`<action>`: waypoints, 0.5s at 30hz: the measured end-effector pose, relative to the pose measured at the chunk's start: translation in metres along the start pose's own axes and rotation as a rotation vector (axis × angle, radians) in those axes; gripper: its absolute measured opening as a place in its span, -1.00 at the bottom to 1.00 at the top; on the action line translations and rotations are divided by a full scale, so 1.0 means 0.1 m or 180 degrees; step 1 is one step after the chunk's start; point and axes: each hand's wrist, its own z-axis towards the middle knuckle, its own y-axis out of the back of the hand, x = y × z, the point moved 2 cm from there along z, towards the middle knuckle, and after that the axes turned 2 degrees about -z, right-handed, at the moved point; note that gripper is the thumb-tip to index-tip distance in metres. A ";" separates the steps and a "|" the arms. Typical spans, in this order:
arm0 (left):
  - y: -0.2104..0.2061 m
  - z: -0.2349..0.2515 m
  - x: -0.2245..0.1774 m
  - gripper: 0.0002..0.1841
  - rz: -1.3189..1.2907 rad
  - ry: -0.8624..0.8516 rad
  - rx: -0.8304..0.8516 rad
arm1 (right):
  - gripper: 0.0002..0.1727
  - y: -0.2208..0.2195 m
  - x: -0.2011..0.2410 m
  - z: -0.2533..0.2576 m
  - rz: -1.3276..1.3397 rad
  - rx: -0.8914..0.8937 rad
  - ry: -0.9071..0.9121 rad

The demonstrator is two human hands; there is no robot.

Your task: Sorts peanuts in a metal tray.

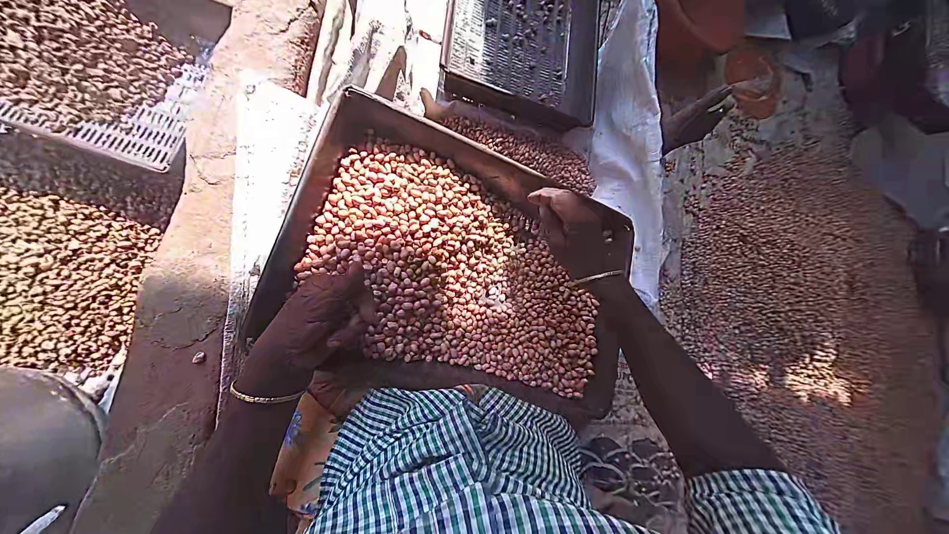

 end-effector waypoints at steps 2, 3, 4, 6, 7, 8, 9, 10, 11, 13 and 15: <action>0.01 -0.01 0.00 -0.38 0.0108 0.0064 -0.0032 | -0.63 -0.10 -0.32 -0.24 -0.0003 0.0265 -0.0252; 0.02 -0.01 -0.01 -0.38 0.0135 0.0077 -0.0037 | -0.62 -0.16 -0.39 -0.26 -0.0035 0.0368 -0.0288; 0.02 -0.01 0.00 -0.39 0.0153 0.0062 -0.0029 | -0.63 -0.23 -0.45 -0.24 -0.0099 0.0427 -0.0261; 0.03 -0.02 0.00 -0.43 0.0177 0.0023 0.0023 | -0.68 -0.39 -0.53 -0.20 -0.0105 0.0415 -0.0083; 0.04 -0.02 0.00 -0.45 0.0169 0.0025 0.0081 | -0.72 -0.46 -0.55 -0.20 -0.0007 0.0360 0.0058; 0.05 -0.02 -0.01 -0.46 0.0157 0.0028 0.0123 | -0.76 -0.51 -0.53 -0.22 0.0161 0.0345 0.0171; 0.05 -0.03 -0.01 -0.46 0.0177 0.0022 0.0153 | -0.78 -0.54 -0.47 -0.26 0.0367 0.0363 0.0279; 0.05 -0.03 -0.01 -0.47 0.0206 0.0017 0.0171 | -0.80 -0.57 -0.39 -0.35 0.0624 0.0402 0.0414; 0.04 -0.03 -0.02 -0.47 0.0216 0.0023 0.0163 | -0.80 -0.60 -0.29 -0.45 0.0949 0.0514 0.0517; 0.03 -0.02 -0.02 -0.48 0.0188 0.0042 0.0229 | -0.78 -0.68 -0.08 -0.72 0.1491 0.0700 0.0760; 0.03 -0.01 -0.03 -0.48 0.0190 0.0047 0.0317 | -0.73 -0.74 0.19 -0.96 0.1784 0.0897 0.1007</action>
